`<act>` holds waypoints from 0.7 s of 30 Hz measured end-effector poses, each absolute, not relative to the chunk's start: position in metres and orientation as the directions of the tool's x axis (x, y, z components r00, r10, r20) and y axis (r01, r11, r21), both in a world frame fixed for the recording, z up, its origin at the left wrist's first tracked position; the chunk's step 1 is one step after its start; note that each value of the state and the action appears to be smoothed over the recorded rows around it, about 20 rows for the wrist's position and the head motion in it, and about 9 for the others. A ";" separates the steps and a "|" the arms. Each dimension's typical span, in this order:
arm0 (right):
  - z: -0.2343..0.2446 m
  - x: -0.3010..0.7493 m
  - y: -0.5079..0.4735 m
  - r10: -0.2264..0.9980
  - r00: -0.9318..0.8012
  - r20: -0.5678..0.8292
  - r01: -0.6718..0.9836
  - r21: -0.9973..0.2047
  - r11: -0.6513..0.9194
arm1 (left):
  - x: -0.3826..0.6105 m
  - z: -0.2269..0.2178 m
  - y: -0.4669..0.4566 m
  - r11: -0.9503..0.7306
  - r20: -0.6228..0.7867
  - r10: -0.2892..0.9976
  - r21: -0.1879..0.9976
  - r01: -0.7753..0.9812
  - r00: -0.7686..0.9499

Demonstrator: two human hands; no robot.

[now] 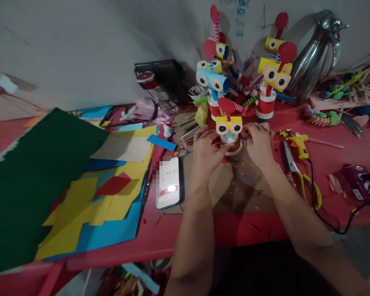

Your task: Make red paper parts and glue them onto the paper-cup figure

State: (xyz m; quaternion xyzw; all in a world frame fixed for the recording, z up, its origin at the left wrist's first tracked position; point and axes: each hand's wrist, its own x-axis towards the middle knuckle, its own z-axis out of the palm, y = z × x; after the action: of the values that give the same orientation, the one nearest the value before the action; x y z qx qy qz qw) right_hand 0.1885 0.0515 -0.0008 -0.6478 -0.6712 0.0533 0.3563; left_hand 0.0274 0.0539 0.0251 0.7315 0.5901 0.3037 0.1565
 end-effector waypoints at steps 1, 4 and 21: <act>-0.001 0.188 0.052 0.908 0.094 0.409 0.830 -0.536 0.156 | 0.028 0.025 0.054 -0.252 0.257 0.959 0.588 0.769 0.119; -0.003 0.188 0.054 0.907 0.084 0.414 0.833 -0.529 0.164 | 0.028 0.026 0.053 -0.256 0.251 0.959 0.585 0.769 0.128; 0.001 0.186 0.048 0.884 0.070 0.463 0.861 -0.475 0.180 | 0.027 0.026 0.054 -0.244 0.233 0.964 0.589 0.770 0.127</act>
State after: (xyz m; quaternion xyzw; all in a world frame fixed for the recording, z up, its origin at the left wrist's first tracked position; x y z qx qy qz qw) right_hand 0.1861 0.0481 0.0007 -0.6400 -0.6815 0.0160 0.3544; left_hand 0.0269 0.0538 0.0257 0.7323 0.5922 0.2930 0.1651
